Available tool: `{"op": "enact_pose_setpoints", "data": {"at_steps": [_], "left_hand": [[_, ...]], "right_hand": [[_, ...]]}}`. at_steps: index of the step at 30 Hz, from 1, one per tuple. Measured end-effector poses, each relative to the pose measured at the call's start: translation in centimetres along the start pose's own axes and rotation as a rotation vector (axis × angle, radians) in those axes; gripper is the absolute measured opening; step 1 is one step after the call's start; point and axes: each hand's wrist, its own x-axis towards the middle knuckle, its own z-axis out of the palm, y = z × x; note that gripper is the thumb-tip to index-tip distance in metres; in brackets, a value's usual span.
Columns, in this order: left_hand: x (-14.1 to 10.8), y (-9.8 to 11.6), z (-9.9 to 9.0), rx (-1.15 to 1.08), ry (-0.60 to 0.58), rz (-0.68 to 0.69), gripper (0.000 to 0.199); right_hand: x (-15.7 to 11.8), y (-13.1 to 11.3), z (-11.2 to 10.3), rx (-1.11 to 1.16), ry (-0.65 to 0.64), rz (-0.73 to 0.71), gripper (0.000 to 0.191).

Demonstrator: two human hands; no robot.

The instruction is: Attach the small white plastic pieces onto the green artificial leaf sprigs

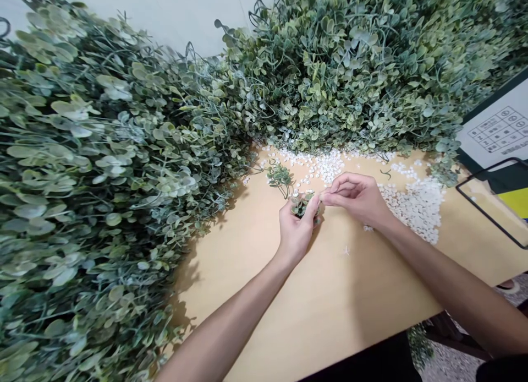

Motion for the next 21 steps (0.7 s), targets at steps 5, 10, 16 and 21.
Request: {"op": "enact_pose_setpoints", "data": {"at_steps": [5,10,16,21], "left_hand": [[-0.01,0.09,0.17,-0.010,-0.010,-0.002,0.049],[0.05,-0.03,0.13,0.001,-0.032,0.013,0.050],[0.14,-0.37,-0.02,-0.022,-0.032,0.010,0.047],[0.14,-0.35,0.09,0.069,-0.023,0.059,0.043]], "right_hand": [[0.04,0.19,-0.13,-0.003,-0.017,-0.013,0.034],[-0.04,0.26,-0.16,-0.047,-0.012,-0.022,0.035],[-0.09,0.41,0.03,-0.036,-0.007,0.020,0.038],[0.20,-0.41,-0.61,-0.002,-0.017,-0.002,0.039]]}}
